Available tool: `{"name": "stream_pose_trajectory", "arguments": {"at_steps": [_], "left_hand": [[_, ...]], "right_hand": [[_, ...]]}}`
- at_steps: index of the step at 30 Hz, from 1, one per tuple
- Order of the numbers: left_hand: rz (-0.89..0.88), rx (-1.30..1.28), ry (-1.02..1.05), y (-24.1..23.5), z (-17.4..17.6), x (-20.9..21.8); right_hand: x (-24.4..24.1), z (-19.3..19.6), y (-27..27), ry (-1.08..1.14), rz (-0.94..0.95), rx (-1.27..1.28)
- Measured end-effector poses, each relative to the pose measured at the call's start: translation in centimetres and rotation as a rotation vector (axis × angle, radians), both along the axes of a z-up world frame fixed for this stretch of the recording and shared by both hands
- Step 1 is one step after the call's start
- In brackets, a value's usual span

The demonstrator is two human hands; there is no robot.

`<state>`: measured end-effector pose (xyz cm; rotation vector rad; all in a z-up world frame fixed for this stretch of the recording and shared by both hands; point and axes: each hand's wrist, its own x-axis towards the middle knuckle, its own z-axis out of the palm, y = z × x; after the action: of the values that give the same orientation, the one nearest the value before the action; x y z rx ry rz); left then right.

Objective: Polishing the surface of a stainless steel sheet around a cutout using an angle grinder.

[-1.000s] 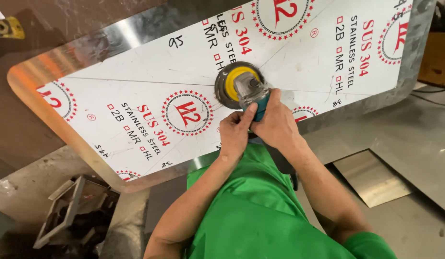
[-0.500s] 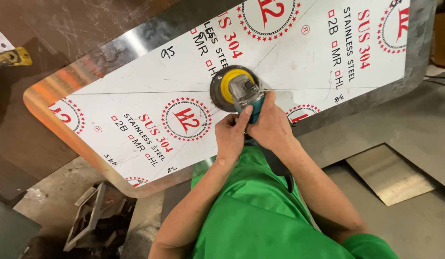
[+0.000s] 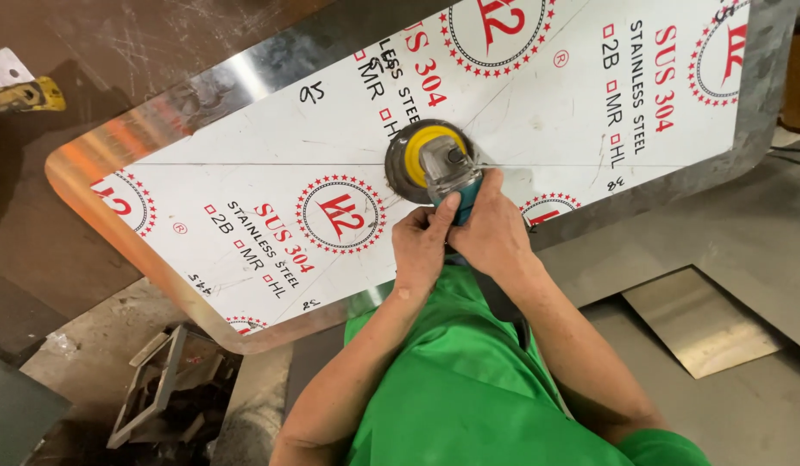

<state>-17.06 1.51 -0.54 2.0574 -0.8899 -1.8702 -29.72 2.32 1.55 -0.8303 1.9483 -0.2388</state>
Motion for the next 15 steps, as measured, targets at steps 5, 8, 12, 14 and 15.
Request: {"name": "stream_pose_trajectory", "arguments": {"at_steps": [5,8,12,14,15], "left_hand": [[-0.009,-0.045,-0.042,0.3,-0.8,1.4],[0.003,-0.041,-0.008,-0.1,-0.7,0.8],[0.034,-0.018,0.03,0.3,-0.5,0.6],[-0.013,0.027,-0.028,0.6,0.6,1.1],[-0.063,0.073,-0.086,0.6,1.0,1.3]], "right_hand": [[0.8,0.4,-0.7,-0.018,0.019,0.019],[0.7,0.1,-0.5,-0.007,0.019,0.001],[0.3,0.0,0.1,0.003,0.006,0.0],[0.4,0.8,0.1,-0.01,0.052,0.005],[0.3,1.2,0.1,-0.021,0.094,0.011]]}}
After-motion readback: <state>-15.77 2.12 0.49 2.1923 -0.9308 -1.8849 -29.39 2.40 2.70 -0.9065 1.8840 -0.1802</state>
